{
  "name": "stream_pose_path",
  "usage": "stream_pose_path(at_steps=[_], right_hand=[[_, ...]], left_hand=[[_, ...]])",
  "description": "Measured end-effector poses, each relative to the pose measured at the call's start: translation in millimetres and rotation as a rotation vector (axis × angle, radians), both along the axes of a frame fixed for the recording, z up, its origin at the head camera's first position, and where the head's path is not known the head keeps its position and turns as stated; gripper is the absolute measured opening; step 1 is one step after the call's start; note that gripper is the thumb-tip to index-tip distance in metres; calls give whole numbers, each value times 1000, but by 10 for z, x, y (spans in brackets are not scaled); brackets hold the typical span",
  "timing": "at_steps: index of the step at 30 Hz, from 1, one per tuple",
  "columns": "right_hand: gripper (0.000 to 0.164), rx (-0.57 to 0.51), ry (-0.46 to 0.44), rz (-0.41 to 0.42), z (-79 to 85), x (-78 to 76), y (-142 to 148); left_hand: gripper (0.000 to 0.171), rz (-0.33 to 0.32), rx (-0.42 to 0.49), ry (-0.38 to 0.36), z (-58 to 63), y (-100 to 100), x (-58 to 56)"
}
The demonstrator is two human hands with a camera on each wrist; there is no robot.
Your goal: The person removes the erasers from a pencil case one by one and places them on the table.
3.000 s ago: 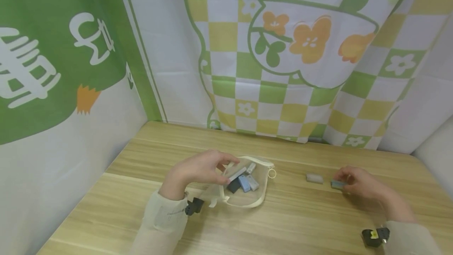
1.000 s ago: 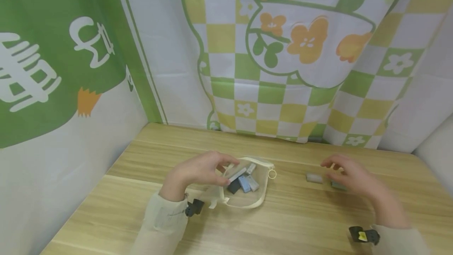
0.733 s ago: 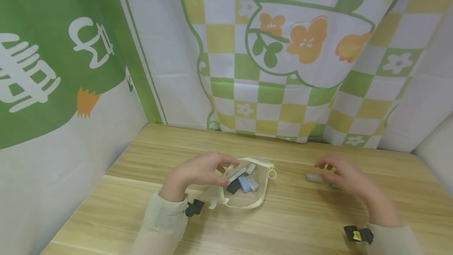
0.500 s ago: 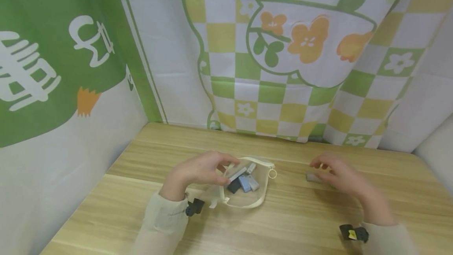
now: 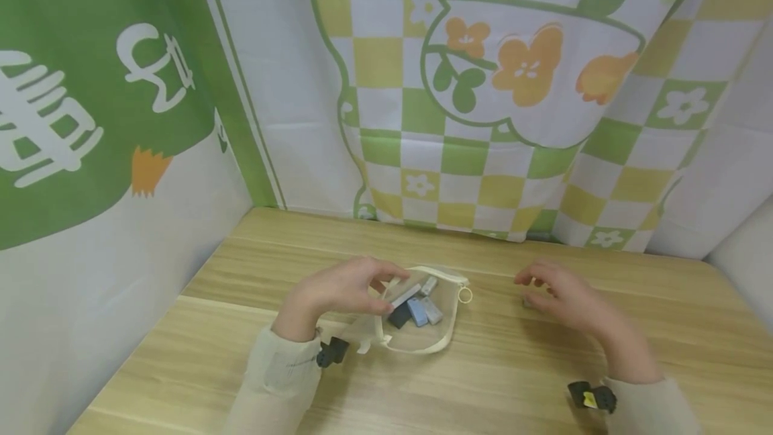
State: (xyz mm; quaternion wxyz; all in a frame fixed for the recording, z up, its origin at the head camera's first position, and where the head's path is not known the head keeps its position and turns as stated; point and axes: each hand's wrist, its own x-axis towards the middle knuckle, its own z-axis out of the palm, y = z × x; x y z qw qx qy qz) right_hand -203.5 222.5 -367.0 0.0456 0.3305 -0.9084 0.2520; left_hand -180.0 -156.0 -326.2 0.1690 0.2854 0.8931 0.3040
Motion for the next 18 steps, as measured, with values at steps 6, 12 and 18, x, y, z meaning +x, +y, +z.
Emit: stream_pose_path(at_steps=[6, 12, 18], right_hand=[[19, 9, -20, 7, 31, 25, -82], [20, 4, -28, 23, 26, 44, -163], [21, -15, -23, 49, 16, 47, -254]], left_hand=[[58, 8, -9, 3, 5, 5, 2], [58, 9, -7, 2, 2, 6, 2], [58, 9, -10, 2, -4, 5, -8]])
